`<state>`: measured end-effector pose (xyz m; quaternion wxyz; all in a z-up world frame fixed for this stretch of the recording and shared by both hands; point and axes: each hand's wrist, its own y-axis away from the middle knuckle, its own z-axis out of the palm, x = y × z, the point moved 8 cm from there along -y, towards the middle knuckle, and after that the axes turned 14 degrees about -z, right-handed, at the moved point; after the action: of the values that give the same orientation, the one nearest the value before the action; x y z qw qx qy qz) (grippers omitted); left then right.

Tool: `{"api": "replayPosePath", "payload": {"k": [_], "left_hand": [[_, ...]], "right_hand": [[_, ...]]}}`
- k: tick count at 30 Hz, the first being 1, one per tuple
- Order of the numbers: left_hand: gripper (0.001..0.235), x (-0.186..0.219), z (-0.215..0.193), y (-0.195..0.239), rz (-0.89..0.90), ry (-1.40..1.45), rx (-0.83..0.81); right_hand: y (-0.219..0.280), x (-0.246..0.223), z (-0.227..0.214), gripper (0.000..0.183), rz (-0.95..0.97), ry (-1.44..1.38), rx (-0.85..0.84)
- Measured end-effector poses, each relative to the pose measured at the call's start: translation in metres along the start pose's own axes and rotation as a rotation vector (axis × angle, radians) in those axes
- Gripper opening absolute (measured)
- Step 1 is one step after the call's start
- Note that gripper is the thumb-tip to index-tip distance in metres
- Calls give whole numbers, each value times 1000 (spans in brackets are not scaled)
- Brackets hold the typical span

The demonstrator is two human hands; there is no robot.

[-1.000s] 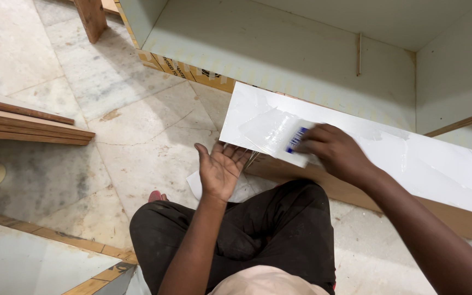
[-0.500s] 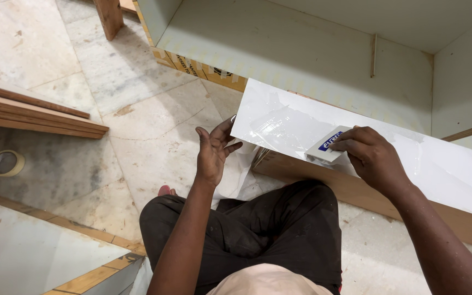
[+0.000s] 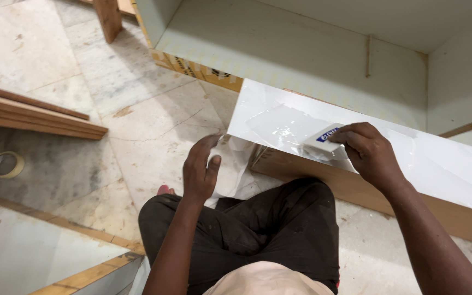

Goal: The person sits on the floor and uses a small white packet to spread a white adhesive substance onto a long white rectangular board. The person repeatedly scoops adhesive from the packet and spreads it across the board's surface until it is fully covered.

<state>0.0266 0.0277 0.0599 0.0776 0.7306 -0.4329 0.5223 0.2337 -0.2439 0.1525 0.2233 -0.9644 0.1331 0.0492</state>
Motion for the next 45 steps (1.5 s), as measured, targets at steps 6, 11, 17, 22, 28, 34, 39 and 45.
{"api": "replayPosePath", "payload": {"k": [6,11,17,22,28,34,39,45], "left_hand": [[71,86,79,48,279,-562,-155],[78,124,160,65,445,-889,-248],[73,114,194,70,534,-1171,-197],[72,113,190,75,623,-1289,-211],[66,121,172,81,686,-933,-192],[57,44,176,75,-259,-43,-720],[46,10,182,64,-757,811,-692],[46,22,182,53,-853,1178,-664]], "right_hand": [[5,8,-18,24,68,-41,134],[7,-3,-33,19,8,11,195],[26,10,-41,21,67,12,211],[35,15,-39,23,67,-6,230],[14,10,-26,20,-57,5,205],[-38,-21,11,11,-291,-48,140],[-38,-27,41,9,-388,151,-93],[44,31,-8,13,-220,264,-133]]}}
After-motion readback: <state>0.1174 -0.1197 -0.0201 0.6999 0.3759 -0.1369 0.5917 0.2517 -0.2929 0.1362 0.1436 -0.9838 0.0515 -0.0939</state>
